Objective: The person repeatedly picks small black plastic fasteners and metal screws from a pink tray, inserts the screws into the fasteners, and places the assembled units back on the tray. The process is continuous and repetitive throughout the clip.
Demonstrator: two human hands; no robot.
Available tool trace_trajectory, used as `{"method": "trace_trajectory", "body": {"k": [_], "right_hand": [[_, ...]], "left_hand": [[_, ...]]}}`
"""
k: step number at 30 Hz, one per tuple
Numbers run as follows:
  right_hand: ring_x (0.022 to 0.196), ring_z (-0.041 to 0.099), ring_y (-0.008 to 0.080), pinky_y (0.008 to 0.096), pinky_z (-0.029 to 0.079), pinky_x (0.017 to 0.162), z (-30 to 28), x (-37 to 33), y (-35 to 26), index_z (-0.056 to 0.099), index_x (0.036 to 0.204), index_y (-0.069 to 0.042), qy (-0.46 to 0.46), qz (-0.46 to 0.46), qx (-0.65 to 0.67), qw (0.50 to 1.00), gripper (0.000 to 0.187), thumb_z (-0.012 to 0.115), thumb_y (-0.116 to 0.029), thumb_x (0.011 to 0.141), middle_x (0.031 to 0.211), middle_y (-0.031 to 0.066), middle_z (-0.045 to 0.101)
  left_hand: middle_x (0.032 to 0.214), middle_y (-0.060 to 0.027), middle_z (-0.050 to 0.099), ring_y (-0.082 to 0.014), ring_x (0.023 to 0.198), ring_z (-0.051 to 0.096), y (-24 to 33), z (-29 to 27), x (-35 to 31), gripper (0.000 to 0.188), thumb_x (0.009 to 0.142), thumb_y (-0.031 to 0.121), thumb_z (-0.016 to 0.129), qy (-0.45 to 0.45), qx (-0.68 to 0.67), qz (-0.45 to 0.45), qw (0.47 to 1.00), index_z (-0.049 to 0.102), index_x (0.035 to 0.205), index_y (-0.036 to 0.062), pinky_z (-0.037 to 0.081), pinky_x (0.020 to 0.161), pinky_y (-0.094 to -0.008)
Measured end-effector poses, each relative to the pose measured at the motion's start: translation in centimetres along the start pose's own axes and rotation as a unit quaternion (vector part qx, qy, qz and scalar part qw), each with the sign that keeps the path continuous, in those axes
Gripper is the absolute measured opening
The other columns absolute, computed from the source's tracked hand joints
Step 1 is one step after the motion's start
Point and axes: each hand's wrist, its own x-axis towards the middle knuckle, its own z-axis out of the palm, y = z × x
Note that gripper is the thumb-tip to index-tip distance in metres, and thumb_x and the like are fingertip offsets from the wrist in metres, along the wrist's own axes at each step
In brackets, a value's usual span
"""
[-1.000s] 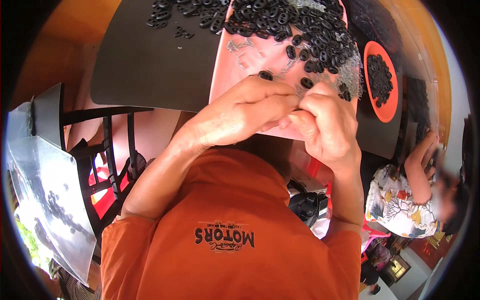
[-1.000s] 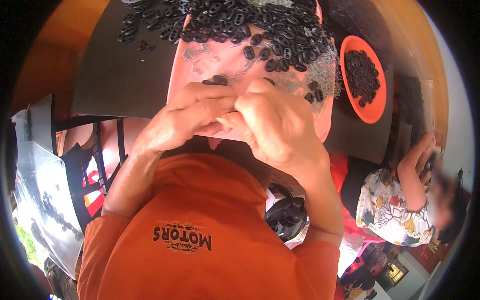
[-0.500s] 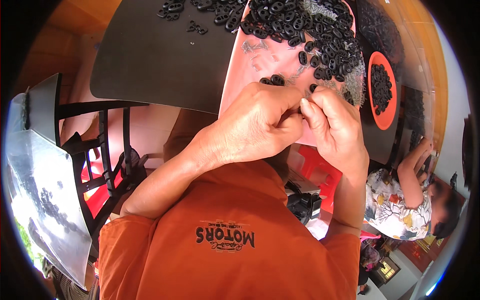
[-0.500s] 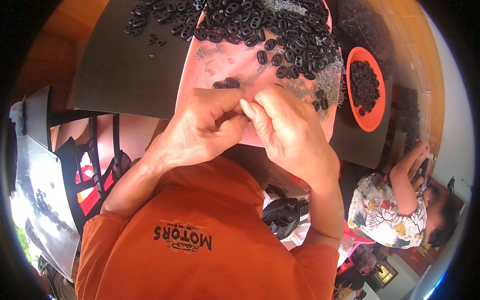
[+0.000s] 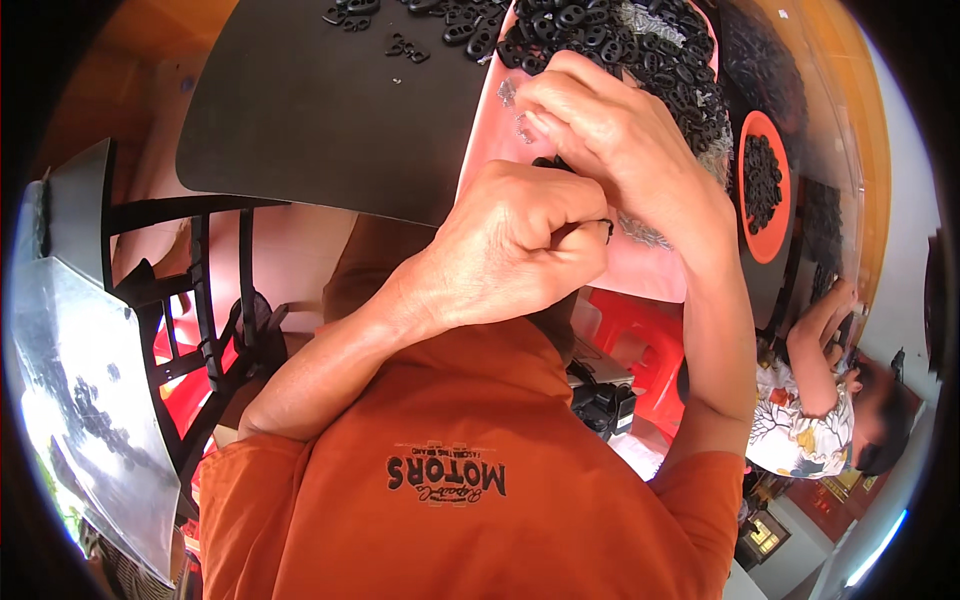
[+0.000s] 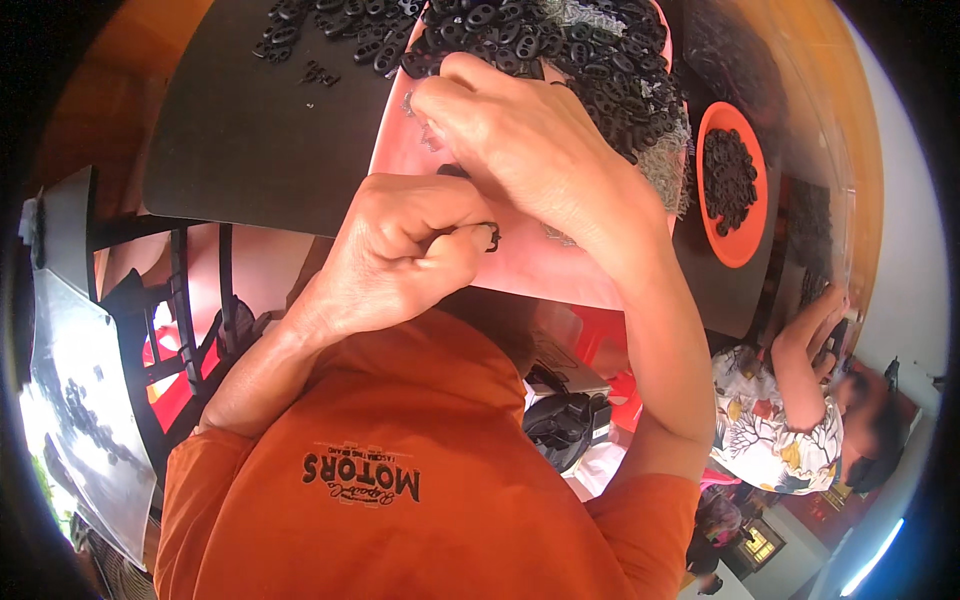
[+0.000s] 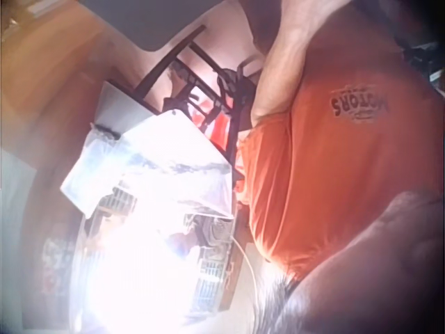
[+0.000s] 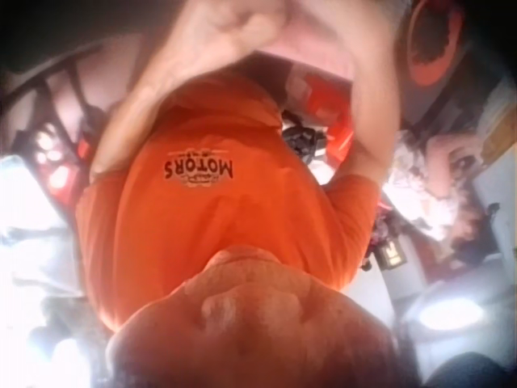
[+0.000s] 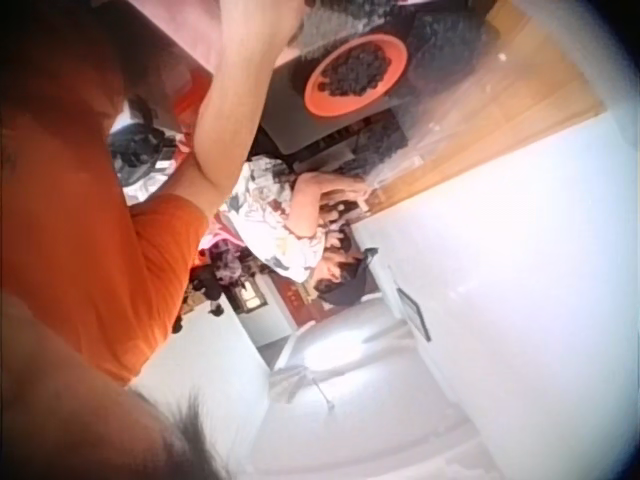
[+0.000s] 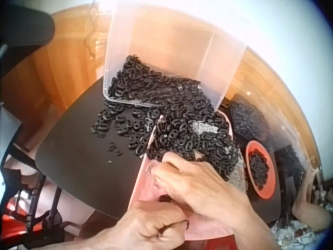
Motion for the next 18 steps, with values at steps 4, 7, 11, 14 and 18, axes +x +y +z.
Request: {"method": "trace_trajectory", "body": {"k": [4,7,11,14,18], "right_hand": [[0.075,0.055,0.0300,0.0384,0.040,0.062,-0.2,0.5,-0.4,0.054,0.103,-0.005,-0.045,0.010,-0.033,0.998,0.022,0.061,-0.008,0.082,0.089,0.0063,0.051],[0.075,0.054,0.0302,0.0386,0.041,0.062,-0.4,0.6,-0.4,0.053,0.099,-0.004,-0.053,0.000,-0.047,0.997,0.022,0.062,-0.008,0.079,0.089,0.0075,0.050],[0.072,0.053,0.0315,0.0395,0.041,0.061,-0.3,0.7,-0.6,0.050,0.091,-0.003,-0.041,-0.002,-0.067,0.997,0.018,0.062,-0.005,0.077,0.084,0.0092,0.049],[0.067,0.051,0.0315,0.0385,0.041,0.058,0.0,0.7,-0.4,0.048,0.086,-0.003,-0.028,0.005,-0.062,0.998,0.018,0.062,-0.003,0.075,0.078,0.0104,0.047],[0.062,0.048,0.0277,0.0356,0.041,0.054,0.0,-0.5,0.4,0.048,0.081,-0.002,0.031,0.012,-0.003,0.999,0.016,0.063,0.001,0.077,0.073,0.0108,0.045]], "left_hand": [[0.054,-0.0042,0.040,-0.0110,0.051,0.037,-0.2,0.2,-0.2,0.013,0.077,-0.004,0.055,0.012,-0.008,0.000,1.000,0.048,0.067,-0.0009,0.035,0.046,-0.0282],[0.055,-0.0045,0.041,-0.0109,0.051,0.038,-0.1,0.1,-0.1,0.012,0.077,-0.004,0.055,0.009,-0.015,-0.010,1.000,0.049,0.067,-0.0011,0.035,0.047,-0.0281],[0.057,-0.0049,0.044,-0.0105,0.052,0.040,-0.1,0.0,-0.3,0.008,0.078,-0.003,0.054,0.008,-0.018,-0.020,1.000,0.052,0.071,-0.0018,0.037,0.048,-0.0276],[0.058,-0.0051,0.046,-0.0101,0.052,0.043,-0.2,-0.1,-0.4,0.006,0.079,-0.003,0.053,0.005,-0.018,-0.009,1.000,0.055,0.073,-0.0023,0.038,0.049,-0.0273],[0.059,-0.0053,0.048,-0.0097,0.053,0.044,-0.2,-0.2,-0.4,0.005,0.080,-0.002,0.053,-0.004,-0.012,-0.002,1.000,0.056,0.077,-0.0028,0.039,0.049,-0.0270]]}}
